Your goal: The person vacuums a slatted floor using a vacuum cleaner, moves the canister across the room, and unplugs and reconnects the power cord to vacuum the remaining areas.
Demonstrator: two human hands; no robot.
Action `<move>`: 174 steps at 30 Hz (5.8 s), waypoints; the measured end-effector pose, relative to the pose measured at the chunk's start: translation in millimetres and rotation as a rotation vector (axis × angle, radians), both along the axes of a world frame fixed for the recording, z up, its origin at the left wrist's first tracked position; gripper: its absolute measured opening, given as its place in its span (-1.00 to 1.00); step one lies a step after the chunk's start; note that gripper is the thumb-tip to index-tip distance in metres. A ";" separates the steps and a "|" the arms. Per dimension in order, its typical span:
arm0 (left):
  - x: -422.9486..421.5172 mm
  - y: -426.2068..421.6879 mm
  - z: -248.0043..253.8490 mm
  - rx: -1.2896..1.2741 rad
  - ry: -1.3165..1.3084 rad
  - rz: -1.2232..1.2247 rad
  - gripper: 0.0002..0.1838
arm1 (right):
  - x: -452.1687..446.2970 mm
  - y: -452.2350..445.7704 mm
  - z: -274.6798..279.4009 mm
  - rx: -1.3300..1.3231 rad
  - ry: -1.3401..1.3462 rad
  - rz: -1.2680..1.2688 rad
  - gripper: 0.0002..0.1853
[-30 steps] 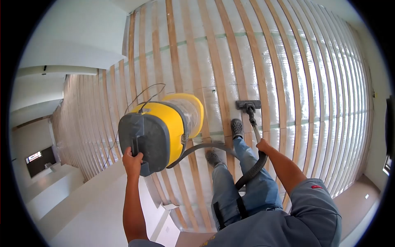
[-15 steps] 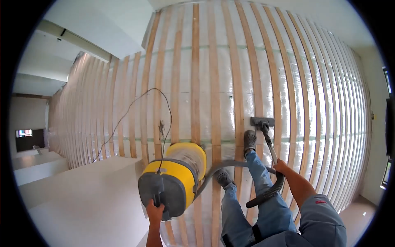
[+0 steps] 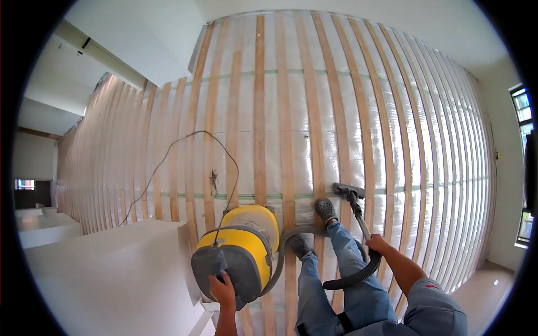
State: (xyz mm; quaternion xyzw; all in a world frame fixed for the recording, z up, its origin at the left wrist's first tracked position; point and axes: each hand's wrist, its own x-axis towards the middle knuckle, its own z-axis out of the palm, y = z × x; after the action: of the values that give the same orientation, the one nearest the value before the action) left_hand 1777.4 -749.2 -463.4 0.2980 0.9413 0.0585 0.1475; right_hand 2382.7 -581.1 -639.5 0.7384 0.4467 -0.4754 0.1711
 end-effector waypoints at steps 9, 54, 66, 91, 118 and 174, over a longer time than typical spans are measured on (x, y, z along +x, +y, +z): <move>8.7 14.9 1.0 -0.068 0.111 0.022 -0.43 | -34.3 141.6 65.4 0.234 0.064 -0.191 -0.34; -5.7 3.5 -17.2 -0.116 0.243 -0.035 -0.50 | 18.2 -167.0 -11.8 -0.190 0.011 0.257 -0.17; 18.5 24.2 14.0 -0.229 0.204 0.031 -0.45 | -16.1 -100.6 74.6 0.134 -0.031 0.065 -0.31; 9.6 37.3 37.8 -0.105 -0.071 0.250 -0.48 | 64.4 197.5 361.0 -0.155 0.199 -0.241 -0.32; -44.8 321.0 1.0 -0.423 -0.739 -0.357 -0.73 | -141.4 489.0 306.3 -0.128 0.343 -0.841 -0.84; 147.0 1571.1 -154.4 -0.018 -1.016 -0.059 -0.45 | -353.8 1638.3 -123.2 0.282 0.200 -0.019 -0.36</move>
State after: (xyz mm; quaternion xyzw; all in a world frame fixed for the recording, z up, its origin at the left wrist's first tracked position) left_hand 1924.4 821.9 -617.7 0.2571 0.7423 0.1839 0.5908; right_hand 2028.9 1057.2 -762.7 0.7081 0.5169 -0.4807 0.0162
